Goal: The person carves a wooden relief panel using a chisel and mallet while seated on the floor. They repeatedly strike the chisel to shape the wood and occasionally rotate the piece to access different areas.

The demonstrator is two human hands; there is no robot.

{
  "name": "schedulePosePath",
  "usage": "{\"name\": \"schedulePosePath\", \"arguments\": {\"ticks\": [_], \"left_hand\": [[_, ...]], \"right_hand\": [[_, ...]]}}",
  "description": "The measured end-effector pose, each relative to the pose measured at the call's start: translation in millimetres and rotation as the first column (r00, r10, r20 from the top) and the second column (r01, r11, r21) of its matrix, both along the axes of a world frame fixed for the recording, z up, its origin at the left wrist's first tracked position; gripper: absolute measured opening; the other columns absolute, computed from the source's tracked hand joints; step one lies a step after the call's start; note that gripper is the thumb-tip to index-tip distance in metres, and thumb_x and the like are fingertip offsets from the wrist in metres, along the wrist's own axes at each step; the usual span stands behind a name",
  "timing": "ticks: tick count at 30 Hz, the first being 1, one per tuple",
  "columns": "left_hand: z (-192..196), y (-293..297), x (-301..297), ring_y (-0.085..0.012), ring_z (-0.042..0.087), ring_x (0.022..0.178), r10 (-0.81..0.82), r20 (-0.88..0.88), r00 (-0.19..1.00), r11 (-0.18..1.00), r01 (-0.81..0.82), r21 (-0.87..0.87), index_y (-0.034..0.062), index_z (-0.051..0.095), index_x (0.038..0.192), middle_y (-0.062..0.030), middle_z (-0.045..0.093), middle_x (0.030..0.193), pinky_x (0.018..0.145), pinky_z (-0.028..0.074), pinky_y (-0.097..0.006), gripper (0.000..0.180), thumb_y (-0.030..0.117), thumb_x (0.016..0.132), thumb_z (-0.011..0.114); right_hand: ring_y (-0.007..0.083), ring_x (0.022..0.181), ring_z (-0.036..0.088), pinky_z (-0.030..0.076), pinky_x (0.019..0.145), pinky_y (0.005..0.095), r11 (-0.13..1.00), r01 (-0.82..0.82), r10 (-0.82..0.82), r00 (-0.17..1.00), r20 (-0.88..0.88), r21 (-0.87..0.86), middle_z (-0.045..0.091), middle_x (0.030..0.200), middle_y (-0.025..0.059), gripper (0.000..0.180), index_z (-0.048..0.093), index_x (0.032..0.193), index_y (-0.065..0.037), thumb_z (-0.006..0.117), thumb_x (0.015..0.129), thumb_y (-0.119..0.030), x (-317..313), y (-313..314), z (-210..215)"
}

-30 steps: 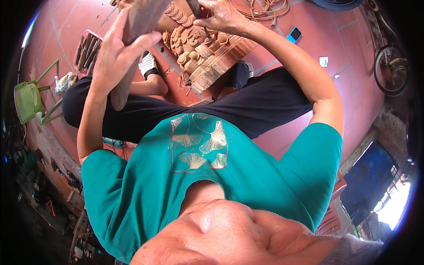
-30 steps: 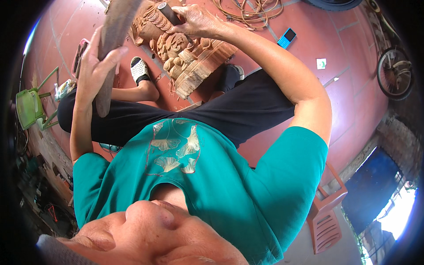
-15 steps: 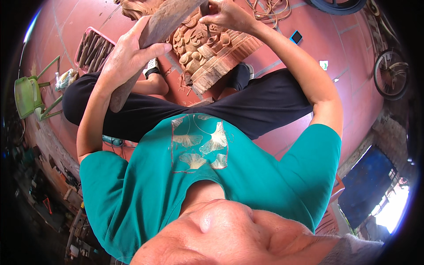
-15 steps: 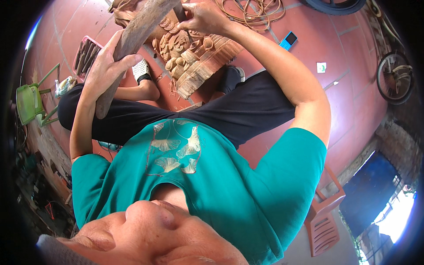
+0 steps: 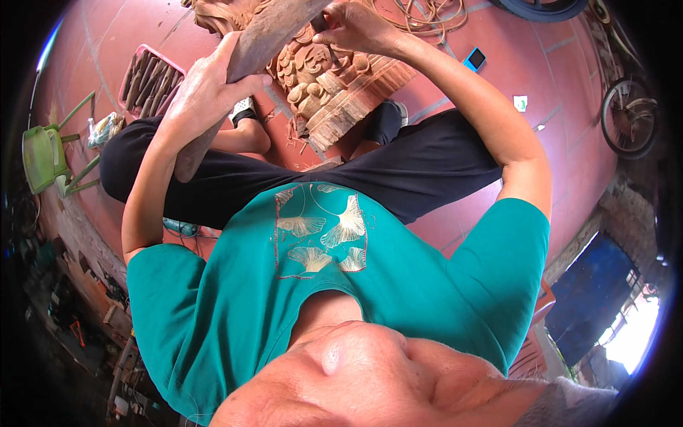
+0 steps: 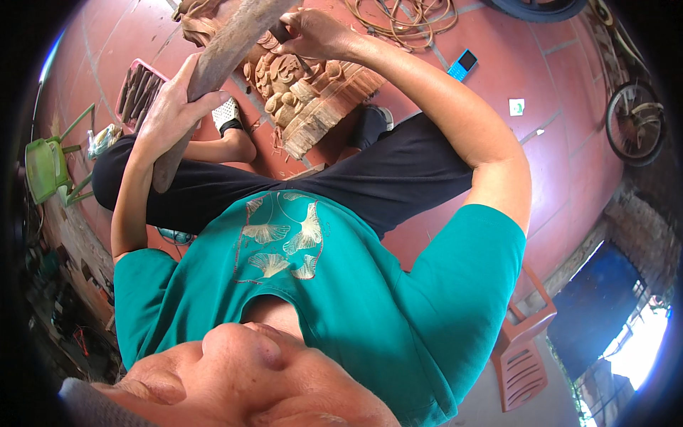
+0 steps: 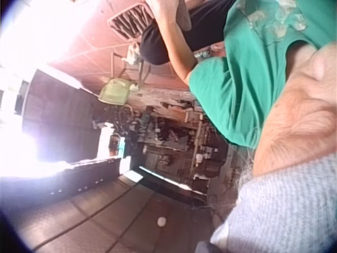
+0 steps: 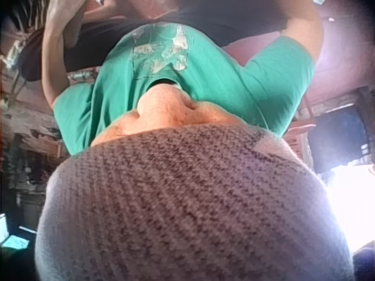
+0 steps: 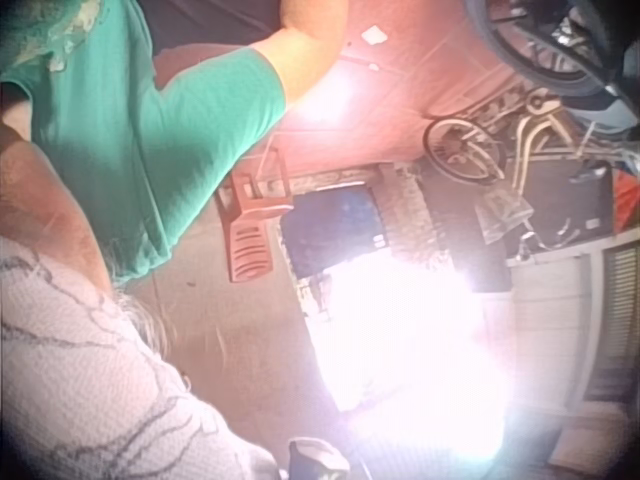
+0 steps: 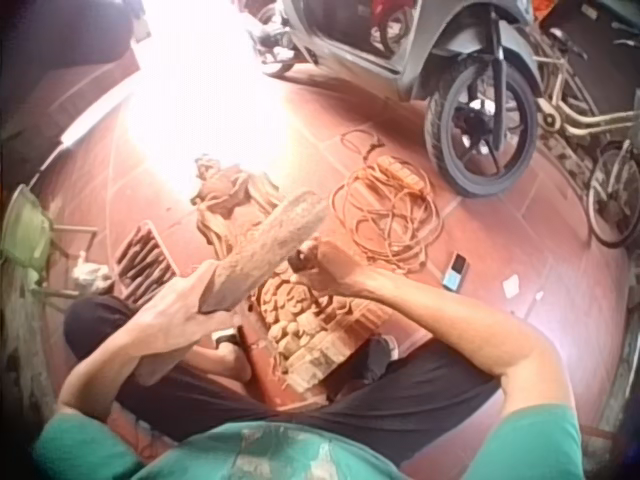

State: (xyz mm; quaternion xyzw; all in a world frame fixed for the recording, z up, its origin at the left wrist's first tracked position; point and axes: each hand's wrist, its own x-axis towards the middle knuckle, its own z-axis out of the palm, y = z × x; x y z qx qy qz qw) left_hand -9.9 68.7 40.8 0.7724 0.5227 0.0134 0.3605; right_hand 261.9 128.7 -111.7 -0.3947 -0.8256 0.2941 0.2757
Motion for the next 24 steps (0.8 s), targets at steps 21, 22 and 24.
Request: {"name": "schedulePosePath", "arguments": {"ticks": [21, 22, 24], "left_hand": [[-4.2, -1.7, -6.3, -0.0355, 0.062, 0.086, -0.036, 0.181, 0.983, 0.998, 0.027, 0.057, -0.0034, 0.052, 0.122, -0.026, 0.064, 0.095, 0.084, 0.05, -0.043, 0.057, 0.038, 0.09, 0.076], [-3.9, -1.7, -6.1, -0.0344, 0.062, 0.088, -0.041, 0.194, 0.98, 0.998, 0.03, 0.059, -0.0035, 0.053, 0.124, -0.0255, 0.064, 0.096, 0.085, 0.05, -0.043, 0.058, 0.038, 0.09, 0.076], [-0.8, -2.7, -7.0, -0.0311, 0.063, 0.09, -0.022, 0.188, 0.982, 0.998, 0.013, 0.053, -0.003, 0.054, 0.128, -0.0233, 0.065, 0.099, 0.087, 0.05, -0.041, 0.06, 0.037, 0.09, 0.076]], "right_hand": [[0.036, 0.071, 0.067, 0.051, 0.069, 0.0442, 0.997, 0.02, -0.015, 0.998, 0.068, -0.077, 0.066, 0.074, 0.0205, 0.034, 0.065, 0.085, 0.002, 0.08, 0.085, -0.029, -7.0, -7.5, 13.6], [0.0367, 0.072, 0.067, 0.051, 0.069, 0.0444, 0.998, 0.015, -0.011, 0.998, 0.069, -0.059, 0.066, 0.075, 0.0206, 0.034, 0.065, 0.087, 0.002, 0.08, 0.085, -0.029, -7.6, -6.8, 10.7], [0.0378, 0.073, 0.067, 0.051, 0.069, 0.0446, 0.999, 0.0, 0.001, 1.0, 0.025, -0.048, 0.067, 0.077, 0.0208, 0.034, 0.066, 0.089, 0.003, 0.08, 0.086, -0.028, -9.0, -7.5, 10.1]]}}
